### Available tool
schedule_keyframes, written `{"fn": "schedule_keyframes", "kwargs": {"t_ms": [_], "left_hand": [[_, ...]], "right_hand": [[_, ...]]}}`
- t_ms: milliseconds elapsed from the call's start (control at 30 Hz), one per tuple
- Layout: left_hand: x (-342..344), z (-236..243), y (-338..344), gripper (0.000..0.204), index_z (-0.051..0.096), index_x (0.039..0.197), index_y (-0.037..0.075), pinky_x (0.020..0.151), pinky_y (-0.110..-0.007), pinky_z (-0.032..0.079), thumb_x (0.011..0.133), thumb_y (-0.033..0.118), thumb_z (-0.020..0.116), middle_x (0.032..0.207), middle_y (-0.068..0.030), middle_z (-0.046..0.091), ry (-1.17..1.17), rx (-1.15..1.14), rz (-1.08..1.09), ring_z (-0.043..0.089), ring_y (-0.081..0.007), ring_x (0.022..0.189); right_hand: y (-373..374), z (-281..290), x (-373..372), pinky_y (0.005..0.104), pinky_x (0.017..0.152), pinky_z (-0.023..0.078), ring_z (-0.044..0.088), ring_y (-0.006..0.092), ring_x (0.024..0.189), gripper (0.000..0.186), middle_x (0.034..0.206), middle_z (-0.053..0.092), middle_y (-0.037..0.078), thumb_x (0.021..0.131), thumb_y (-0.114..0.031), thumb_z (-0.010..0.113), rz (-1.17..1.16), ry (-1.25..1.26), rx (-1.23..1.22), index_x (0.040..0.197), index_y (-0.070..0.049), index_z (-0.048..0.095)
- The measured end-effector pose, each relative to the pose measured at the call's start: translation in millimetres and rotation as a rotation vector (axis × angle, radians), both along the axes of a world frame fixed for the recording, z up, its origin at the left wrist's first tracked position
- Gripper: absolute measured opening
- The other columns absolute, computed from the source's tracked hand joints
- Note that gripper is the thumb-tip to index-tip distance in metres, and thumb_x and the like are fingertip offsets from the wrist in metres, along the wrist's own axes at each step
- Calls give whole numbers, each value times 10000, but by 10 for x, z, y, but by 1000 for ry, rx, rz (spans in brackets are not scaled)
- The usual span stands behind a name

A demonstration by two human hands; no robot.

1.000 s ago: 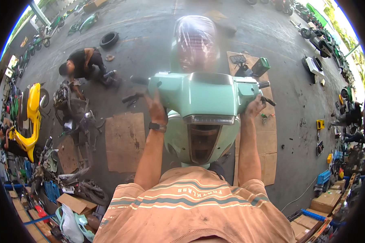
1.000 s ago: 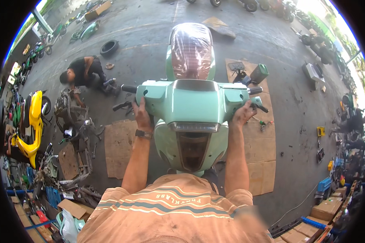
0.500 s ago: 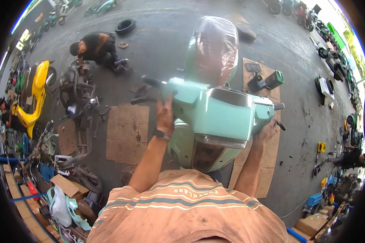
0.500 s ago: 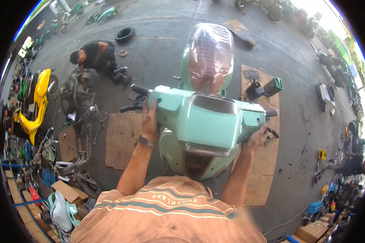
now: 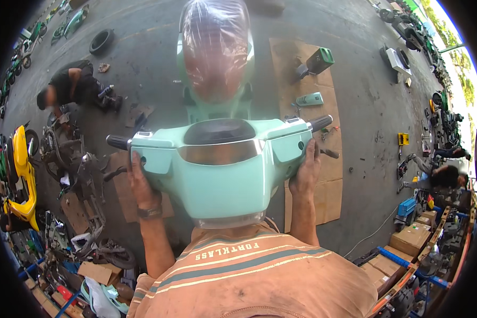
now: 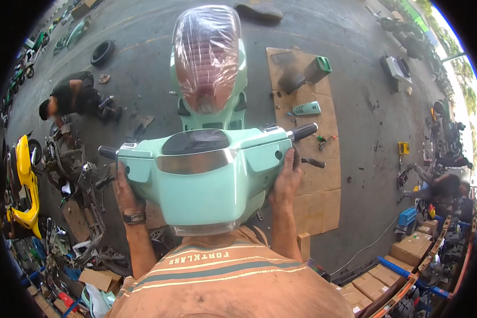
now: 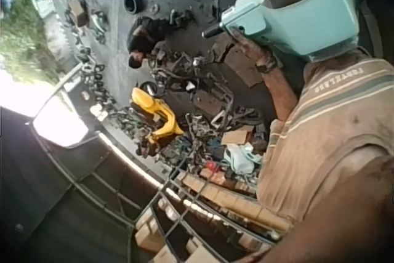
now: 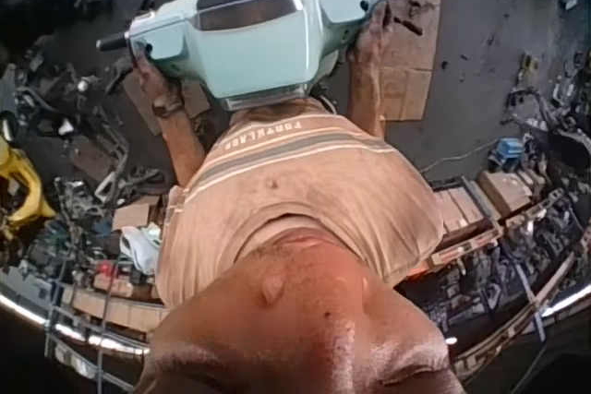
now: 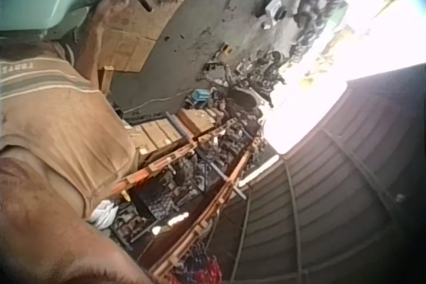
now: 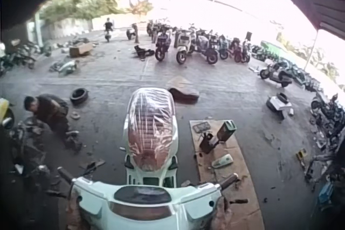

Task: The person assembles the front panels and floorboard strips of a scooter, connecting electrical wires, positioning the headset and front fairing, and using a screwdriver to secure screws into the floorboard.

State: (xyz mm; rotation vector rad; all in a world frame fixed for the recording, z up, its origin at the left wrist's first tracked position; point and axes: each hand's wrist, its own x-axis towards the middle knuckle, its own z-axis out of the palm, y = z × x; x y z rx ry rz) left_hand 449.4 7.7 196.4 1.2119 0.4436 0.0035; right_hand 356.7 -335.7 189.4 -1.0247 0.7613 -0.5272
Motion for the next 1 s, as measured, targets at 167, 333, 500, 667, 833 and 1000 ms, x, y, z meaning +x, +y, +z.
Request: {"fn": "schedule_keyframes", "kwargs": {"t_ms": [167,333,500,667,833,1000], "left_hand": [[-21,53,-10,495,538,1359,45,973,-350,479,1002,387,548,1298,-76,583,55,43,103,579,-192,1145],[-10,-25,10,527,525,1374,37,1002,-353,453,1007,415,531,1309,-75,569,82,176,140,554,-197,1174],[7,-13,-20,517,518,1362,19,937,-342,491,1002,388,552,1264,-106,591,115,302,262,593,-210,1112],[-34,75,-122,494,488,1379,-5,1012,-364,443,1008,319,530,1305,-150,567,-31,818,414,562,-264,1185],[-346,515,-326,597,521,1370,-7,1154,-504,286,935,386,628,1402,-232,525,-587,1148,-296,443,-381,1368],[-50,807,-501,602,565,1337,27,1194,-536,182,867,378,700,1316,-165,614,-536,1046,-711,490,-366,1335]], "right_hand": [[-31,52,27,322,914,494,582,165,1068,429,1180,612,72,1042,-353,510,13,81,-67,1298,-10,526],[4,174,43,329,954,458,556,173,1100,447,1213,592,85,1050,-382,484,33,90,1,1328,-33,508],[-106,198,-46,377,1082,365,464,218,1269,463,1369,494,114,1079,-355,392,178,145,94,1443,-71,363],[-256,563,-104,377,944,460,549,232,1178,532,1331,557,164,1056,-316,454,480,595,-346,1524,-128,285],[-465,586,-407,330,775,507,628,225,900,498,1037,669,150,903,-216,693,341,456,-1218,1359,-82,547],[132,635,-32,504,1072,294,532,293,1194,630,1227,624,115,712,-421,801,695,56,-1293,1222,-81,655]]}}
